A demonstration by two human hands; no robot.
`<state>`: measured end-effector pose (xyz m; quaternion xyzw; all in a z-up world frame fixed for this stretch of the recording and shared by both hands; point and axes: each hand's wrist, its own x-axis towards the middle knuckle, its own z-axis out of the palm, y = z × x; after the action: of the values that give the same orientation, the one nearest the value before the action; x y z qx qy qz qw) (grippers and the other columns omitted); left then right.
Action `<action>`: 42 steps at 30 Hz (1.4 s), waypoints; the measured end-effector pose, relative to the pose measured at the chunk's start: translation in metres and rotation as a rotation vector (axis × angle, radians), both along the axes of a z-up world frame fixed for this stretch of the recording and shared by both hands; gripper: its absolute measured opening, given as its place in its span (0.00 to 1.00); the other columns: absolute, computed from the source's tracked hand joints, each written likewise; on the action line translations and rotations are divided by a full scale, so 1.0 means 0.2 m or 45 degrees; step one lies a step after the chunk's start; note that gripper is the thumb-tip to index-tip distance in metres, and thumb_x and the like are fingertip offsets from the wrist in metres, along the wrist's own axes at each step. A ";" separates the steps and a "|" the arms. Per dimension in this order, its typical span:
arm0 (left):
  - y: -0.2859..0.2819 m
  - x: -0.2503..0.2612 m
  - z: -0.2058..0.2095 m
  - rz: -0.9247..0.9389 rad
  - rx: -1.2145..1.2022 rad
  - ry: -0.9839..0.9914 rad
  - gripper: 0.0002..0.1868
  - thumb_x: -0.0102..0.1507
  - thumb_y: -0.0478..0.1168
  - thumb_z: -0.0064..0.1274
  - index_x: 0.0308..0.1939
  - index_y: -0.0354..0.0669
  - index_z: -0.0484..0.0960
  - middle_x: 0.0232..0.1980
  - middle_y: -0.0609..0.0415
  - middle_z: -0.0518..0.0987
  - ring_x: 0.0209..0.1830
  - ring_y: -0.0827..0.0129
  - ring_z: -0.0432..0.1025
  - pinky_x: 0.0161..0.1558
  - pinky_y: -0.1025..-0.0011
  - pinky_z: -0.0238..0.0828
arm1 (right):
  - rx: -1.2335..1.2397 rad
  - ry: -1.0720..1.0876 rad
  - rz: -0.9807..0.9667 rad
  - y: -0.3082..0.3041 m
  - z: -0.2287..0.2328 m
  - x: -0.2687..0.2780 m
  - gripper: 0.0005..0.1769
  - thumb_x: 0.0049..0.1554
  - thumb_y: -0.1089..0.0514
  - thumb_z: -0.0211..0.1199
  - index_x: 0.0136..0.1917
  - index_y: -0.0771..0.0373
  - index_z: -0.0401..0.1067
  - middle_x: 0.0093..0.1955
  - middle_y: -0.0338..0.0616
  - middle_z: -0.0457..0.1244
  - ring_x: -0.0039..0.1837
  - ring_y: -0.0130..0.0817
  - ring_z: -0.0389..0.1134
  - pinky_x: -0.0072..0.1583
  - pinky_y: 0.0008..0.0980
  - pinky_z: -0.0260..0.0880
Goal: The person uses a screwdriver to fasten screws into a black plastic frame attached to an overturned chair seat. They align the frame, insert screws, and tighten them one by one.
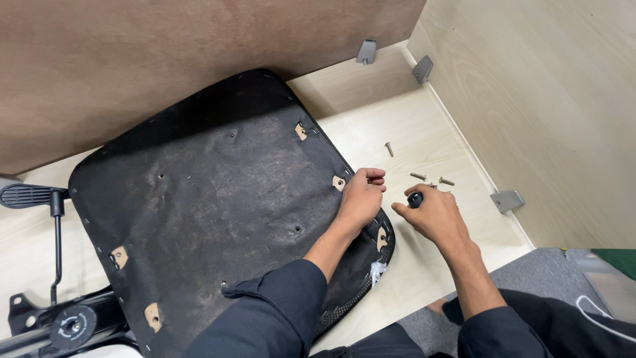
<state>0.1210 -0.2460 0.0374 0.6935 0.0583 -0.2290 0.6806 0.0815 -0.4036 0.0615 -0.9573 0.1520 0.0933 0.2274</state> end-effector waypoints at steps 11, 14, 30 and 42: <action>-0.13 0.00 -0.01 -0.171 0.148 -0.037 0.22 0.61 0.25 0.39 0.59 0.36 0.73 0.56 0.51 0.78 0.54 0.70 0.76 0.53 0.70 0.75 | -0.015 0.318 -0.306 -0.23 0.06 -0.11 0.30 0.45 0.46 0.77 0.55 0.65 0.77 0.34 0.52 0.72 0.35 0.37 0.75 0.42 0.34 0.76; -0.16 0.00 -0.03 -0.207 0.159 -0.052 0.18 0.64 0.27 0.42 0.58 0.35 0.75 0.52 0.51 0.80 0.51 0.71 0.78 0.51 0.72 0.75 | -0.001 0.393 -0.334 -0.24 0.03 -0.14 0.29 0.43 0.48 0.78 0.54 0.65 0.77 0.34 0.52 0.73 0.36 0.36 0.75 0.42 0.34 0.76; -0.25 0.07 -0.06 -0.329 0.255 0.111 0.12 0.67 0.31 0.44 0.52 0.35 0.79 0.46 0.48 0.83 0.41 0.72 0.83 0.40 0.75 0.80 | 0.117 0.286 -0.293 -0.30 -0.20 -0.16 0.23 0.47 0.57 0.72 0.57 0.57 0.74 0.42 0.51 0.73 0.46 0.40 0.77 0.54 0.38 0.75; -0.29 0.10 -0.10 -0.443 0.397 0.102 0.14 0.64 0.34 0.44 0.49 0.40 0.83 0.39 0.53 0.85 0.33 0.74 0.79 0.42 0.71 0.77 | 0.104 0.383 -0.277 -0.27 -0.18 -0.09 0.21 0.49 0.58 0.70 0.57 0.54 0.74 0.43 0.47 0.72 0.45 0.37 0.76 0.52 0.39 0.76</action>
<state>0.1413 -0.3030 0.0180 0.7801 -0.0004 -0.3586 0.5127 0.0635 -0.4567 0.0248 -0.9005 0.2830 0.2162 0.2495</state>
